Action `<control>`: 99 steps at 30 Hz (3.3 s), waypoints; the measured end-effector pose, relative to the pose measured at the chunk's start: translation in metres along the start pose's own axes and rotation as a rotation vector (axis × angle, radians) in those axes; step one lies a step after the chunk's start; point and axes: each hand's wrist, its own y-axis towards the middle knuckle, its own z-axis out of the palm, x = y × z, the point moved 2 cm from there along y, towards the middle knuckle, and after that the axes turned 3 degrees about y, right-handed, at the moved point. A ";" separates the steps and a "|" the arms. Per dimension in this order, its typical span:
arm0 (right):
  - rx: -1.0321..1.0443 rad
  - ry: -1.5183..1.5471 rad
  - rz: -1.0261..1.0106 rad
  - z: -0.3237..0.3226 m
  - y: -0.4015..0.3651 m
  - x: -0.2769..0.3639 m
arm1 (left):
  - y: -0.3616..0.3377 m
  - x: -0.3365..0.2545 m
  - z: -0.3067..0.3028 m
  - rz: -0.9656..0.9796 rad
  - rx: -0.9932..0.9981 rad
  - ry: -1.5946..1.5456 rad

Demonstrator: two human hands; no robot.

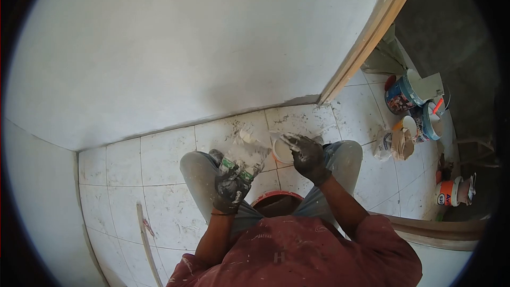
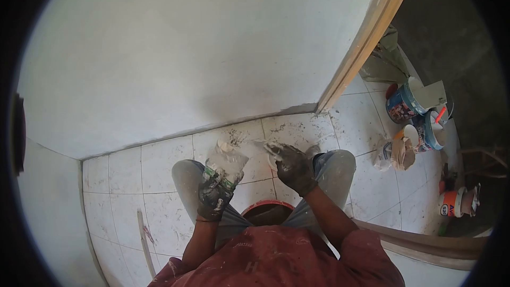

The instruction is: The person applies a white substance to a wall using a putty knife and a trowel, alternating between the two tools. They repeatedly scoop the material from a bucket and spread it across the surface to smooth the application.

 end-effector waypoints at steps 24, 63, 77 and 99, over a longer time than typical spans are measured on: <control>0.222 0.014 -0.007 0.005 0.005 0.007 | 0.019 -0.024 -0.018 -0.694 -0.001 -1.391; 0.278 -0.144 -0.388 0.297 0.177 -0.213 | 0.213 0.123 0.129 0.158 0.597 -0.695; 0.329 -0.265 -0.500 0.293 0.186 -0.222 | 0.204 0.129 0.133 0.290 0.462 -0.548; 0.477 -0.026 -0.344 0.282 0.196 -0.193 | 0.211 0.137 0.117 0.337 0.327 -0.543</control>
